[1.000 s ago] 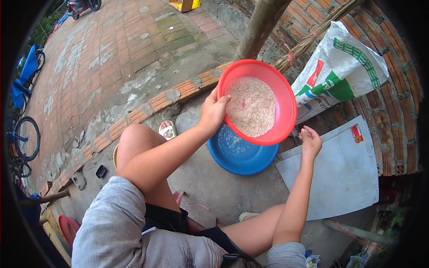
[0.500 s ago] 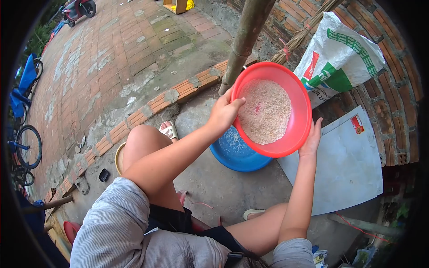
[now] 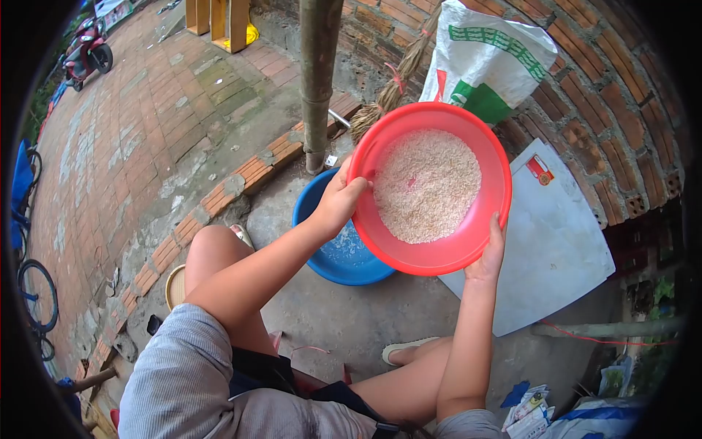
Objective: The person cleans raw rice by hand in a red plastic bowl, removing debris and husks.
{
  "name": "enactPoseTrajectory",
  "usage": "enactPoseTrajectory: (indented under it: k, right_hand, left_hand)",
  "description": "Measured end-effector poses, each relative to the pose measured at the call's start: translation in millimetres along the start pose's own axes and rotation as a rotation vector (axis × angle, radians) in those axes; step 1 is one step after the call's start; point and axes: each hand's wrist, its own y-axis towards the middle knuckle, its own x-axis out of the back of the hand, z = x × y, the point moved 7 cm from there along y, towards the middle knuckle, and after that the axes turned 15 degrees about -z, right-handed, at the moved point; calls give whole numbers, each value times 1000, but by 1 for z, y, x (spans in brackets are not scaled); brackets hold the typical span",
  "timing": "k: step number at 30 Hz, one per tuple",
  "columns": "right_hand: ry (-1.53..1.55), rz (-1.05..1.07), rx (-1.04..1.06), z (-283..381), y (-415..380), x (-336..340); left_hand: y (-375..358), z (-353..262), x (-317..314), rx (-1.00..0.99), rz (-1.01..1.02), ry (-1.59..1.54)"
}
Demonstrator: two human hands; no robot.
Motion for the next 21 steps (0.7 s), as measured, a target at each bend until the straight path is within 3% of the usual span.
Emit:
enactPoseTrajectory:
  k: [5, 11, 16, 17, 19, 21]
  right_hand:
    - [-27, -84, -100, -23, 0, 26]
    - [84, -95, -84, 1, -10, 43]
    - [34, -221, -230, -27, -6, 79]
    - [32, -225, -224, -23, -9, 82]
    - [23, -180, -26, 9, -22, 64]
    - [53, -164, -44, 10, -18, 72]
  left_hand:
    - [6, 43, 3, 226, -43, 140]
    - [-9, 18, -27, -1, 25, 16]
    - [-13, 75, -19, 353, -52, 206]
    - [-15, 78, -20, 354, -45, 204]
    - [-19, 56, -32, 152, 14, 65]
    - [-20, 45, -40, 64, 55, 10]
